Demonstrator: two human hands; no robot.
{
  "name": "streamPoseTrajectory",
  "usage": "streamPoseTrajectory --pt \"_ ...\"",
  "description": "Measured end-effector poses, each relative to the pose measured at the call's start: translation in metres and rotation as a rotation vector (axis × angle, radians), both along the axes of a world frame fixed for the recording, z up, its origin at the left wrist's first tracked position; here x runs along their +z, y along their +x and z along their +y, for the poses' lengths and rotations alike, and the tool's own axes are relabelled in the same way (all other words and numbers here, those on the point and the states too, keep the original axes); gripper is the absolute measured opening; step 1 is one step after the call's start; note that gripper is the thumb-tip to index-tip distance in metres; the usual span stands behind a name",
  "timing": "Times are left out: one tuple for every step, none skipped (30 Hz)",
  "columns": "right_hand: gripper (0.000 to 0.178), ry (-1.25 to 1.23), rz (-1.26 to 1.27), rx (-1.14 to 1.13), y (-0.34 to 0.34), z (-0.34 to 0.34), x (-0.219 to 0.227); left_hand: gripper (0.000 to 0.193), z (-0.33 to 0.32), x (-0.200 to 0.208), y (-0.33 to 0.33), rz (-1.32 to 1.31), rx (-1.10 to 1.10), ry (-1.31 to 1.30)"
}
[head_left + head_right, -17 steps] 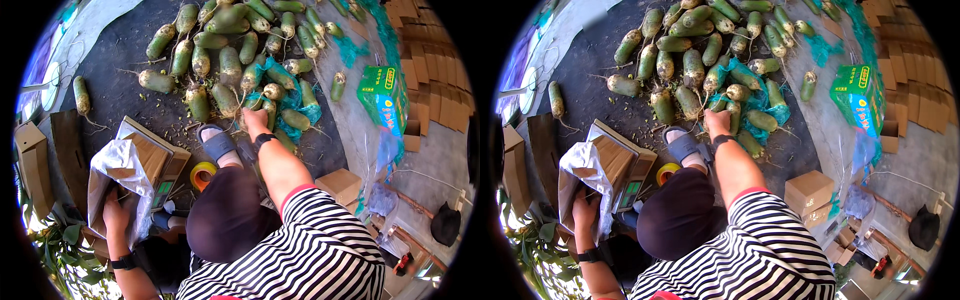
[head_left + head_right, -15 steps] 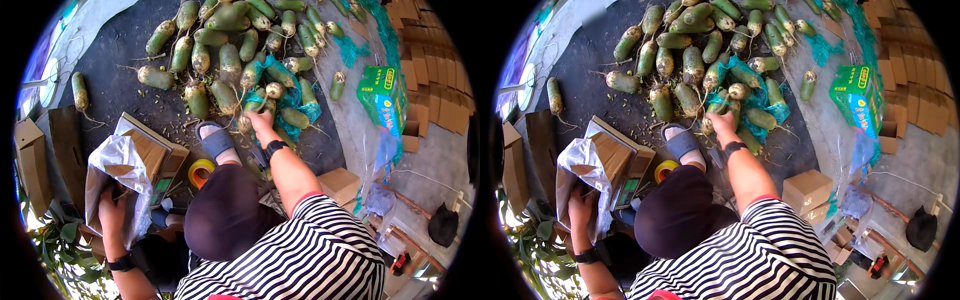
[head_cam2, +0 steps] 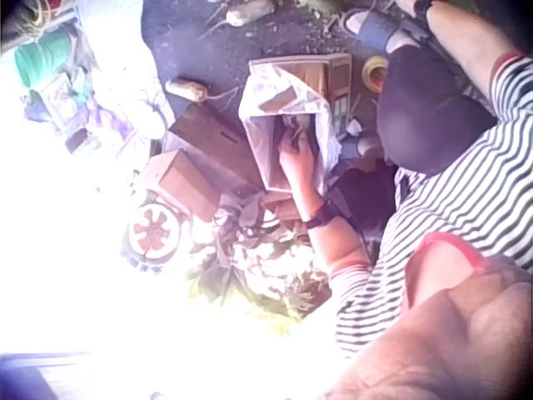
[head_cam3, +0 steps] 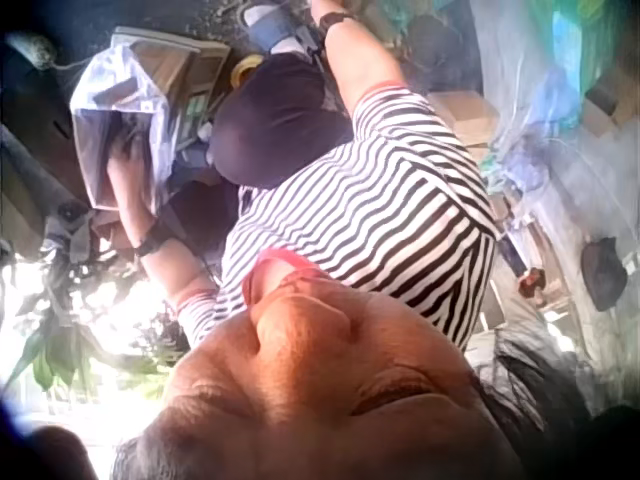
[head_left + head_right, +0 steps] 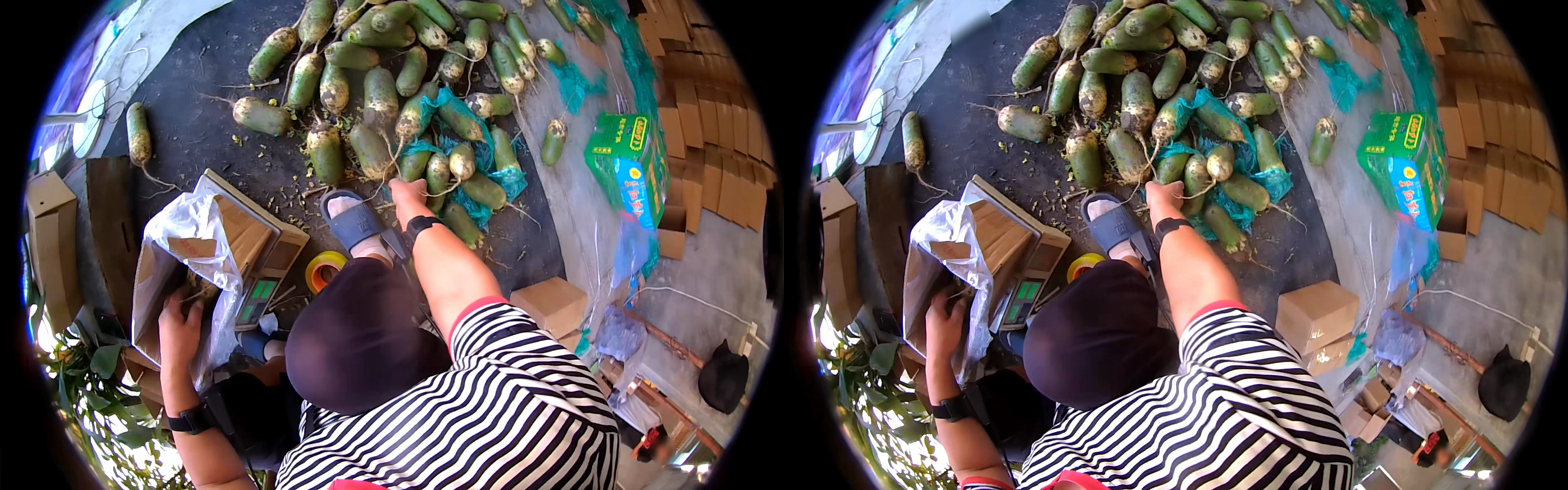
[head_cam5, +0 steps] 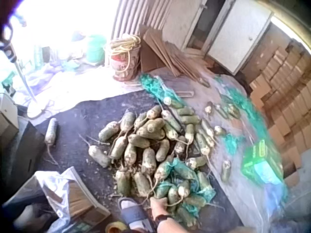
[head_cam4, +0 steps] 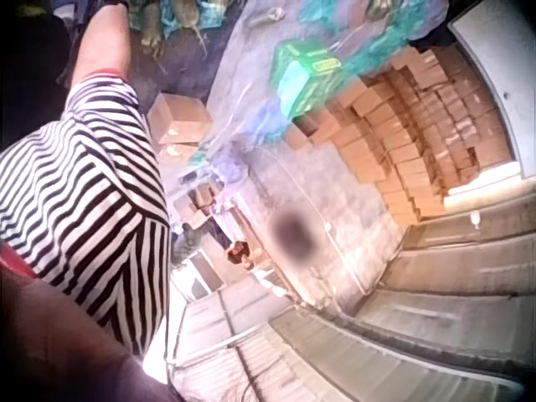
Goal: The person seals a box with a tape dispenser, lines another box with a plastic bag, and fills it with radishes from a pile on the floor while it sits on a scale, finally taping the box closed.
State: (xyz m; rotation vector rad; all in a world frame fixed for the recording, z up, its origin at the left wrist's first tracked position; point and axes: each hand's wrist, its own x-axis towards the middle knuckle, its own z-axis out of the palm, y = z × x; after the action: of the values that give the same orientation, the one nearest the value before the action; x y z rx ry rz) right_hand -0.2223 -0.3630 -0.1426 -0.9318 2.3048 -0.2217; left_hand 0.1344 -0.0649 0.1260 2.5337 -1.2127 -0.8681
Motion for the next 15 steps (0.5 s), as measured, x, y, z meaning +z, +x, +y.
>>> streamPoseTrajectory --pt "0.055 -0.023 -0.058 -0.044 -0.006 -0.005 -0.015 0.034 -0.012 0.008 -0.005 -0.020 -0.018 0.004" --pt "0.053 -0.039 -0.118 -0.086 -0.012 -0.008 -0.026 0.034 -0.019 0.016 -0.010 -0.042 -0.033 0.016" --pt "0.052 -0.053 -0.177 -0.123 -0.017 -0.008 -0.029 0.033 -0.020 0.017 -0.015 0.009 -0.005 -0.001" --pt "0.046 0.020 -0.343 -0.113 -0.015 -0.010 -0.016 0.033 -0.015 0.019 -0.019 0.052 0.044 -0.013" --pt "0.040 -0.023 -0.420 -0.154 -0.006 -0.008 0.006 0.032 -0.011 0.019 -0.022 0.096 0.092 -0.026" --pt "0.038 -0.052 -0.542 -0.223 -0.016 -0.009 0.009 0.030 -0.014 0.020 -0.024 0.171 0.104 -0.041" --pt "0.037 -0.080 -0.665 -0.289 -0.028 -0.011 0.006 0.029 -0.012 0.016 -0.020 0.224 0.031 -0.013" --pt "0.037 -0.009 -0.929 -0.335 -0.048 -0.012 0.006 0.029 -0.013 0.012 -0.020 0.306 0.048 -0.001" --pt "0.037 0.074 -1.190 -0.369 -0.068 -0.013 0.011 0.029 -0.011 0.010 -0.021 0.388 0.073 0.011" --pt "0.040 0.167 -1.363 -0.374 -0.087 -0.012 0.023 0.029 -0.006 0.006 -0.020 0.404 0.098 0.034" --pt "0.040 0.235 -1.475 -0.321 -0.106 -0.011 0.037 0.030 0.000 0.000 -0.016 0.424 0.117 0.056" --pt "0.045 0.242 -1.556 -0.243 -0.113 -0.009 0.057 0.030 0.004 -0.003 -0.015 0.445 0.140 0.084" --pt "0.049 0.239 -1.628 -0.171 -0.121 -0.007 0.082 0.030 0.000 -0.001 -0.014 0.452 0.155 0.090" --pt "0.053 0.275 -1.645 -0.146 -0.130 -0.008 0.098 0.029 -0.002 0.000 -0.010 0.388 0.116 0.076" --pt "0.057 0.308 -1.662 -0.122 -0.138 -0.010 0.111 0.029 -0.004 0.000 -0.006 0.324 0.075 0.060"
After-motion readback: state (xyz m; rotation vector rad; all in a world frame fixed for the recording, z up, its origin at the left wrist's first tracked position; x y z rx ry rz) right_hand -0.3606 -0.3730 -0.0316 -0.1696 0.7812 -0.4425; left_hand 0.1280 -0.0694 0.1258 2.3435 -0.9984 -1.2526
